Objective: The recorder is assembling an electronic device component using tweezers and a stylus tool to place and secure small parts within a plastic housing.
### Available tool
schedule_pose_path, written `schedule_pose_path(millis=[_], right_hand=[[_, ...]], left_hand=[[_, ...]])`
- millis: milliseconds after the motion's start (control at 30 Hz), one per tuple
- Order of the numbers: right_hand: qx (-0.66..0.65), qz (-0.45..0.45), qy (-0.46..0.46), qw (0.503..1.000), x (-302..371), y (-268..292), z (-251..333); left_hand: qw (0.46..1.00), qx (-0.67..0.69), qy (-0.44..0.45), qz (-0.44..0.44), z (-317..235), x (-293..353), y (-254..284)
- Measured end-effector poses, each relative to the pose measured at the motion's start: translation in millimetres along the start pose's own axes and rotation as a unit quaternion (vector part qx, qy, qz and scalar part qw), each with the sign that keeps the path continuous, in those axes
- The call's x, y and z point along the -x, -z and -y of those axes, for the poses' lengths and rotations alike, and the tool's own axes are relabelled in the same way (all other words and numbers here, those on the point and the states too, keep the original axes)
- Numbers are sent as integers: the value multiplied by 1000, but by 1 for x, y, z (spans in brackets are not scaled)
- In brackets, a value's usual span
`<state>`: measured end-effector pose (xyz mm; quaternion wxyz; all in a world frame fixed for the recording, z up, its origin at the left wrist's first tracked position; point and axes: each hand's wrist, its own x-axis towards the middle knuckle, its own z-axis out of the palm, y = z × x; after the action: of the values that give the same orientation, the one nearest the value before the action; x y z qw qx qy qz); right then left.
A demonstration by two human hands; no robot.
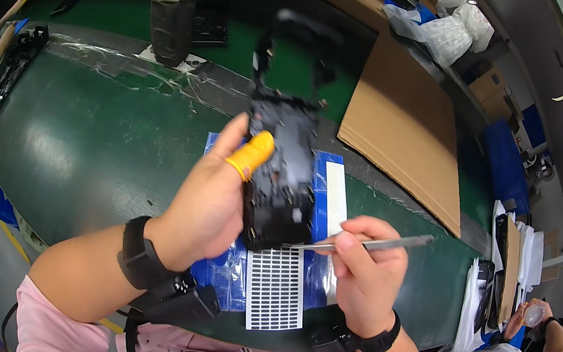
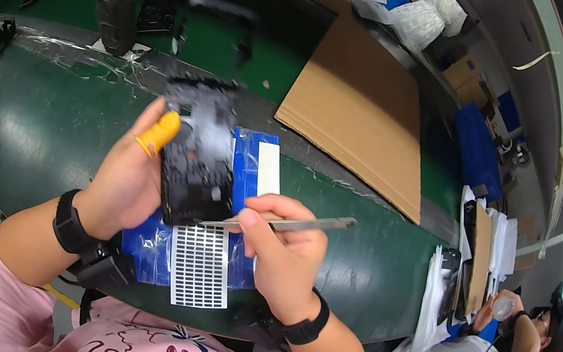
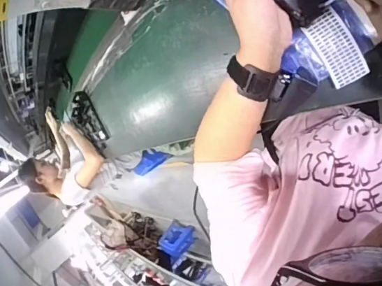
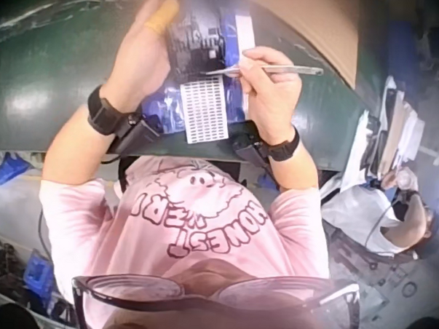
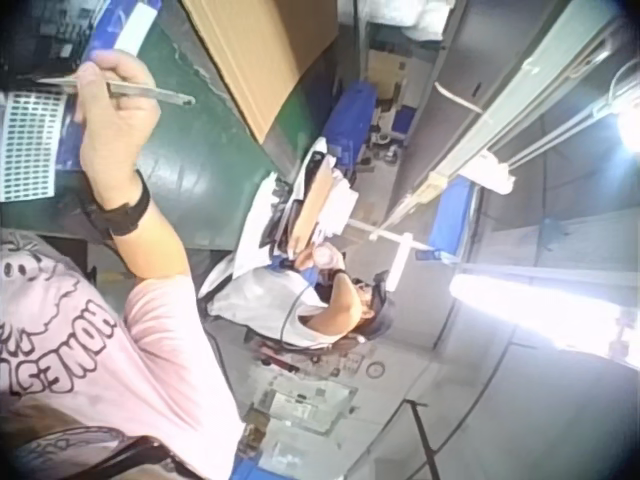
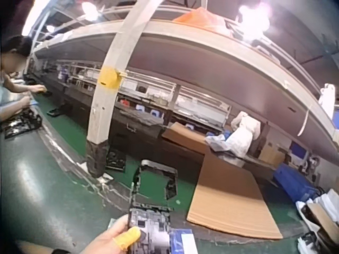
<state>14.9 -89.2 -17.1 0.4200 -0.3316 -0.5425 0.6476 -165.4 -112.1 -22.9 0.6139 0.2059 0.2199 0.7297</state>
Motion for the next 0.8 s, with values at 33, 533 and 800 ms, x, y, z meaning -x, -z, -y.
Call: schedule_pose_path(millis=[33, 533, 800], right_hand=[[-29, -2, 49, 998, 3, -1, 3], [15, -11, 82, 996, 11, 0, 4], [-1, 6, 77, 997, 10, -1, 4]], left_hand=[[999, 22, 44, 2, 3, 4, -4], [990, 44, 131, 20, 10, 20, -15], [991, 40, 126, 13, 8, 20, -17]])
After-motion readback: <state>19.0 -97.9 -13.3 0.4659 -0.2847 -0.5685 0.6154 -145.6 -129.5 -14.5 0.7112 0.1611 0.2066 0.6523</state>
